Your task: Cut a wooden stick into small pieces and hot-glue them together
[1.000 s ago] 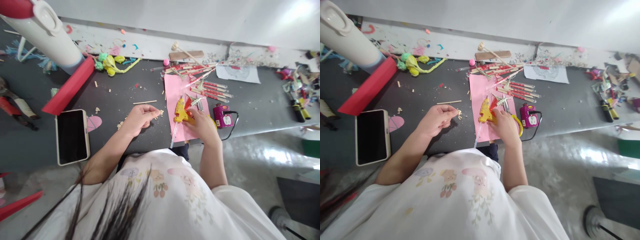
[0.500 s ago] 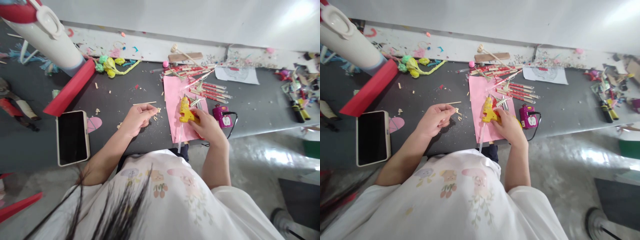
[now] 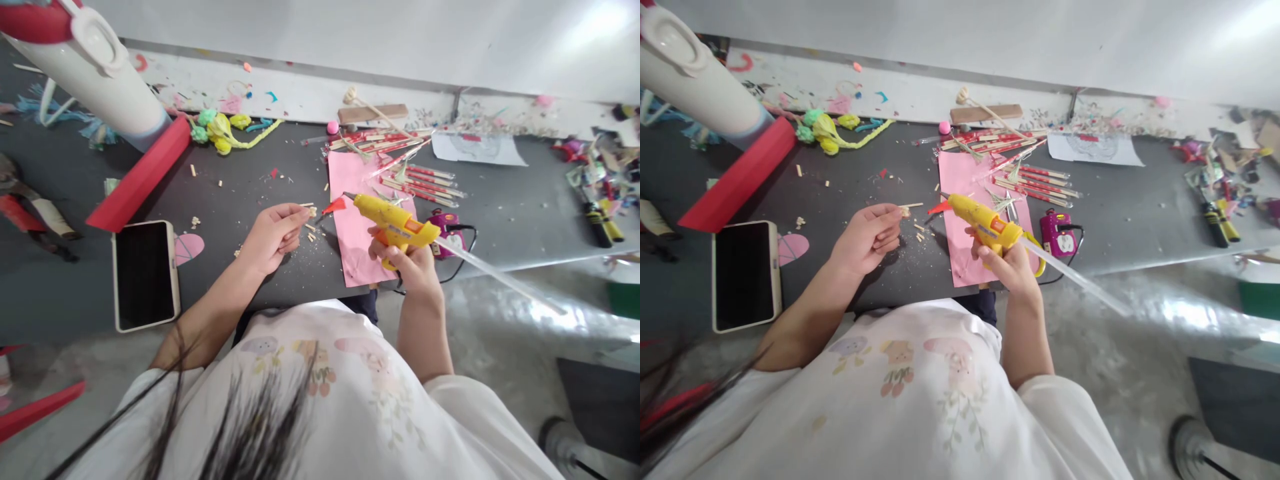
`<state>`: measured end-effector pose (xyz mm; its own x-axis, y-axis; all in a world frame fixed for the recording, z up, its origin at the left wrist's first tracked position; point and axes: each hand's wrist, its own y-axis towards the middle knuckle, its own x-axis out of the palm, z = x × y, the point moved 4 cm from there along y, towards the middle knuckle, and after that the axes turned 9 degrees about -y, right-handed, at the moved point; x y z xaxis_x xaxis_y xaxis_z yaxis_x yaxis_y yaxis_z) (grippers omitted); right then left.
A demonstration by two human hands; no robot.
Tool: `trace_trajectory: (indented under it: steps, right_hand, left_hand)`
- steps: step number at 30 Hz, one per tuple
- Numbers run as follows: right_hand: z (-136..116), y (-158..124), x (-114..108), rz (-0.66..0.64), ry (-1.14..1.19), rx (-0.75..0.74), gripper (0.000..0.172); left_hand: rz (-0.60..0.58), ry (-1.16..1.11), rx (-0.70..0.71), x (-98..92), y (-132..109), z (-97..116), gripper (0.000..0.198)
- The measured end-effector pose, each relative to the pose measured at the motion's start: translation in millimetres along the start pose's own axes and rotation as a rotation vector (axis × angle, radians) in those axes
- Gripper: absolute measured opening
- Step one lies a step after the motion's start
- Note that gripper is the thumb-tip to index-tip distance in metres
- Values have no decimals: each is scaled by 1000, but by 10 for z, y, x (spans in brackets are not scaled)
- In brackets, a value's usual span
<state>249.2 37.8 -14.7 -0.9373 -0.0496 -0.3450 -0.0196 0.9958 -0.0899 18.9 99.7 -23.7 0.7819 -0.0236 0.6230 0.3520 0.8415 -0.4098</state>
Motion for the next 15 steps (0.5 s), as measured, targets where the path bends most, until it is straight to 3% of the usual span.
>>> trace_trajectory:
  steps: [7, 15]
  right_hand:
    - [-15, 24, 103, -23, 159, 12, 46]
    - [-14, -4, 149, -57, 207, 29, 46]
  left_hand:
    - [-25, -12, -7, 16, -21, 22, 17]
    - [0, 129, 214, 17, -26, 23, 19]
